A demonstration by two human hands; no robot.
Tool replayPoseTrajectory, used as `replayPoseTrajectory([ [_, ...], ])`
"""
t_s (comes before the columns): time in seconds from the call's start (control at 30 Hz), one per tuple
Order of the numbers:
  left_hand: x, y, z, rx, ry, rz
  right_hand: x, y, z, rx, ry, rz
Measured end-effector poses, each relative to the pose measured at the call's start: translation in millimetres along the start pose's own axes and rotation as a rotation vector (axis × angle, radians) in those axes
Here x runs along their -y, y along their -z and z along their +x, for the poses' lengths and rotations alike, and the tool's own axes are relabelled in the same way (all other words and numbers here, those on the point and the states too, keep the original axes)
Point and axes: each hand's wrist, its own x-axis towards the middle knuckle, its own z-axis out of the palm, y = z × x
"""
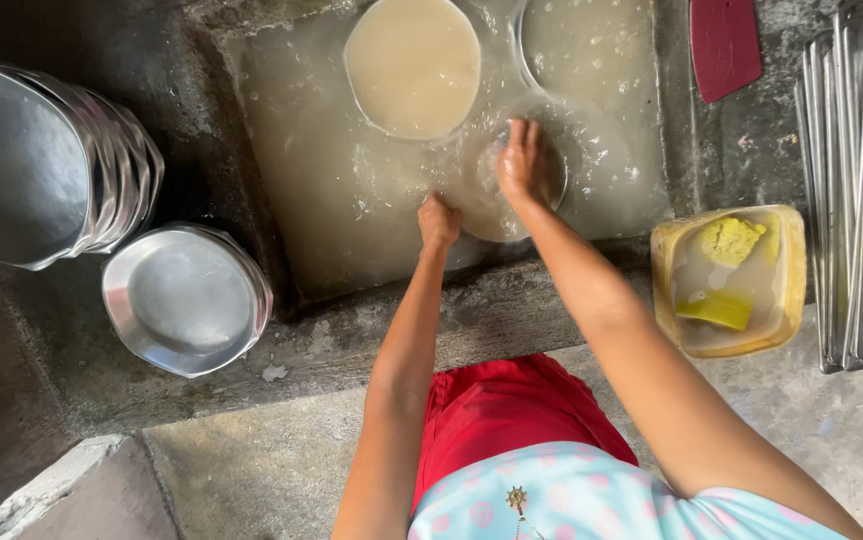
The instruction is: The person washes multiple metal plates in a concrete sink using a steel wool scrubber and running water. They scrub each plate, rinse it, and place it in a growing stack of clean plates on the left side of the sink.
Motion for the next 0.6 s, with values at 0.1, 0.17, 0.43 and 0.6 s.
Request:
replayPoseTrajectory([
  [0.1,7,5,-14,0.087,-0.043,-0.023,25,-37,-4,0.251,-0.283,0.570],
  [0.17,1,13,-10,0.093,-0.033,-0.129,27,-35,-28,0.333,0.208,0.241],
  [0.43,-21,51,-49,0.347,0.102,-0.913,-27,54,-30,0.492,0.220,-0.077],
  [0.6,-58,94,-39,0.585,0.159,-0.876,39,31,15,0.032,0.587,0.274],
])
